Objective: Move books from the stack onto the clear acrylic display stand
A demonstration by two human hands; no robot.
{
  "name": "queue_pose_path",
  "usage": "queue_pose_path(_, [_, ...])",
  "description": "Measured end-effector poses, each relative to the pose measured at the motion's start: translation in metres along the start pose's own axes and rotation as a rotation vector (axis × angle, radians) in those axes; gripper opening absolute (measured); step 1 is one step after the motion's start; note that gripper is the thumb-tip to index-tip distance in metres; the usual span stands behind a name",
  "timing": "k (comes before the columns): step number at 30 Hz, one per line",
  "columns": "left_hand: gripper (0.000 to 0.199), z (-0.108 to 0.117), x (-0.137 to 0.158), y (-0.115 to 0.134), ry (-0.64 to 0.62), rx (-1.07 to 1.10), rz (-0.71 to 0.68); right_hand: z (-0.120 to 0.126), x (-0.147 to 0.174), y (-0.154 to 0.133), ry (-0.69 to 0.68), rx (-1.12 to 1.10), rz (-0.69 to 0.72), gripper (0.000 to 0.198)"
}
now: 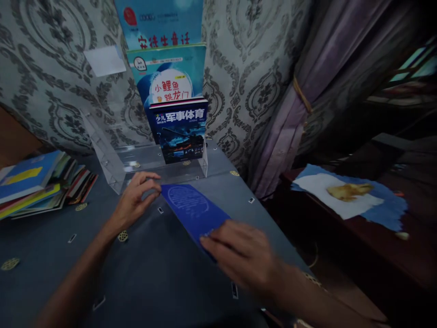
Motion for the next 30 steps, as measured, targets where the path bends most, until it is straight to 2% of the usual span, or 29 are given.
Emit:
queue_pose_path(1, [0.013,-0.009,0.008,-0.009,-0.025,-0.009,0.014,-0.019,0.005,-0.005,-0.035,-0.004,0.005,0.016])
queue_pose_path(2, [0.014,-0.018,0.016,-0.019,-0.058,-0.018,0.036,-0.042,0.011,-0.01,-0.126,-0.021,0.009,0.013])
queue_pose_path(4, [0.018,-0.038,0.03,-0.034,-0.145,-0.022,0.079,-0.081,0.023,-0.01,-0.329,-0.059,-0.068,0.008])
queue_pose_path(5, [0.02,-0.046,0.037,-0.038,-0.184,-0.015,0.093,-0.094,0.028,-0.009,-0.415,-0.084,-0.108,0.012])
queue_pose_path(7, [0.023,-0.056,0.045,-0.042,-0.227,-0.004,0.109,-0.105,0.031,-0.006,-0.562,-0.149,-0.163,0.024])
queue_pose_path(10, [0.023,-0.058,0.048,-0.038,-0.192,-0.018,0.129,-0.102,0.022,-0.005,-0.686,-0.273,-0.16,0.025])
queue_pose_path(12, [0.023,-0.058,0.048,-0.033,-0.169,-0.034,0.134,-0.098,0.01,0.001,-0.691,-0.342,-0.172,0.021])
queue_pose_path(15, [0.024,-0.063,0.049,-0.021,-0.231,-0.1,0.124,-0.103,-0.01,0.02,-0.572,-0.374,-0.25,0.025])
queue_pose_path(17, [0.024,-0.07,0.052,-0.014,-0.307,-0.189,0.123,-0.116,-0.022,0.035,-0.477,-0.374,-0.299,0.037])
queue_pose_path(19, [0.027,-0.074,0.054,-0.009,-0.362,-0.27,0.134,-0.134,-0.032,0.047,-0.44,-0.41,-0.308,0.046])
queue_pose_path(24, [0.024,-0.08,0.056,-0.002,-0.437,-0.359,0.152,-0.172,-0.043,0.059,-0.498,-0.458,-0.233,0.056])
queue_pose_path(30, [0.035,-0.082,0.058,-0.001,-0.398,-0.407,0.1,-0.176,-0.036,0.076,-0.547,-0.275,-0.263,0.048])
Point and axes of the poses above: each hand's wrist, its own x-axis away from the middle knuckle, its own z-axis out of the back of the hand, y = z × x, the point moved 7 cm from there along -x, towards the middle knuckle, and after that the axes turned 3 degrees about -y, right-handed, at the moved point
